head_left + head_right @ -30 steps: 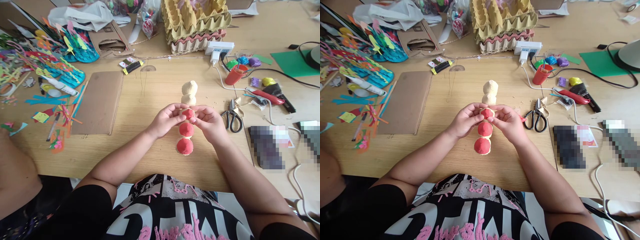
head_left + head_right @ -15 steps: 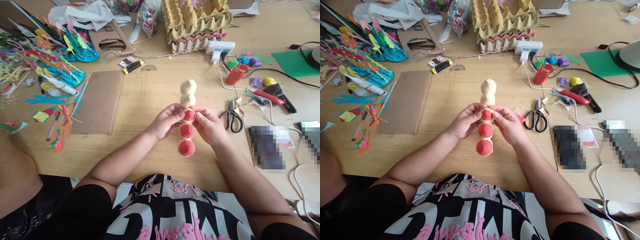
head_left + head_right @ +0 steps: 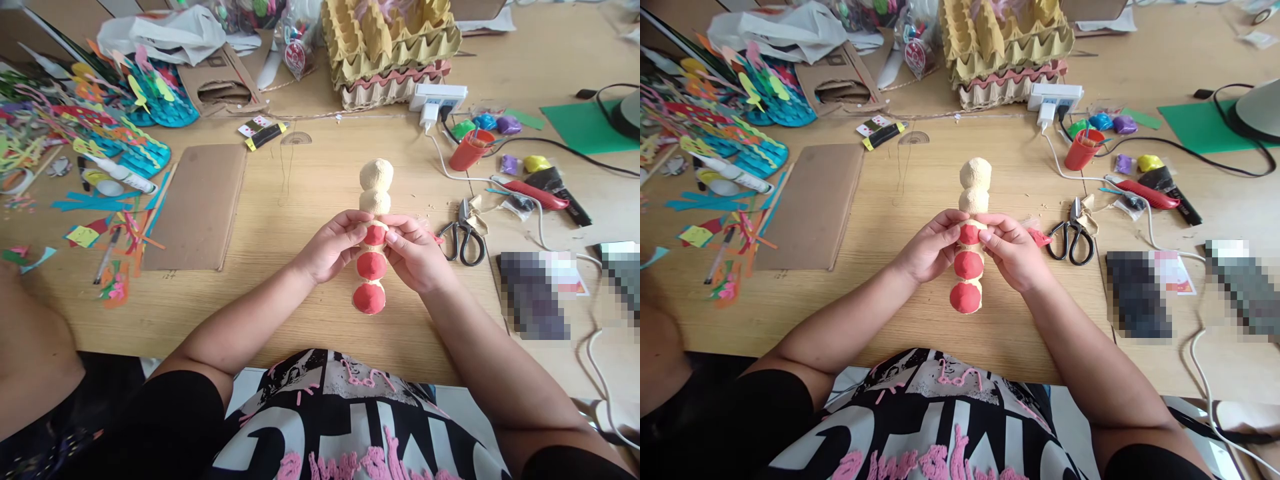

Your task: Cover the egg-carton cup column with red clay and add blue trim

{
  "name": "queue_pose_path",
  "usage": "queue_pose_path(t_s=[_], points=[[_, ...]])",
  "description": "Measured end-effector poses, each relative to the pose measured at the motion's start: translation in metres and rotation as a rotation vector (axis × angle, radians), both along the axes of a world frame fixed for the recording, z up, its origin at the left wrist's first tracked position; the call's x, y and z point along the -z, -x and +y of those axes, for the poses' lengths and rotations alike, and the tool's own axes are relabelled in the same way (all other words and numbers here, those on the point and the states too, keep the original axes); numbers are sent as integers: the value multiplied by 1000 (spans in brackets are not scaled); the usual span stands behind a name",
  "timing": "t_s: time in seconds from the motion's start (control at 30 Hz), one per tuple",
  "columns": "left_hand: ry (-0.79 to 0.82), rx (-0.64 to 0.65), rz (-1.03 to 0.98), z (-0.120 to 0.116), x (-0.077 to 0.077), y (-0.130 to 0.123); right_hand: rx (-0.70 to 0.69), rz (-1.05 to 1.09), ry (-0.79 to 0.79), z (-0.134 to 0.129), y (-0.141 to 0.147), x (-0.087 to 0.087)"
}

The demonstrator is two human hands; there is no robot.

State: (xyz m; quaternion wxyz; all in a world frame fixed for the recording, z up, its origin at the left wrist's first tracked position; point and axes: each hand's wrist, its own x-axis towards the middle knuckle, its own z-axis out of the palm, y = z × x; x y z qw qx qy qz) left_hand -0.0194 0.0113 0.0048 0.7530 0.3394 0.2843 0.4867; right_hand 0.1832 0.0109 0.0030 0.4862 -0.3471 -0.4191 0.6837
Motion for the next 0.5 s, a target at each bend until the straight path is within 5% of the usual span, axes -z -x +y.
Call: queue_pose_path(t_s=[0.5], points=[[71,26,-95,-1,4,4,-68,118,6,-1,2,-3]])
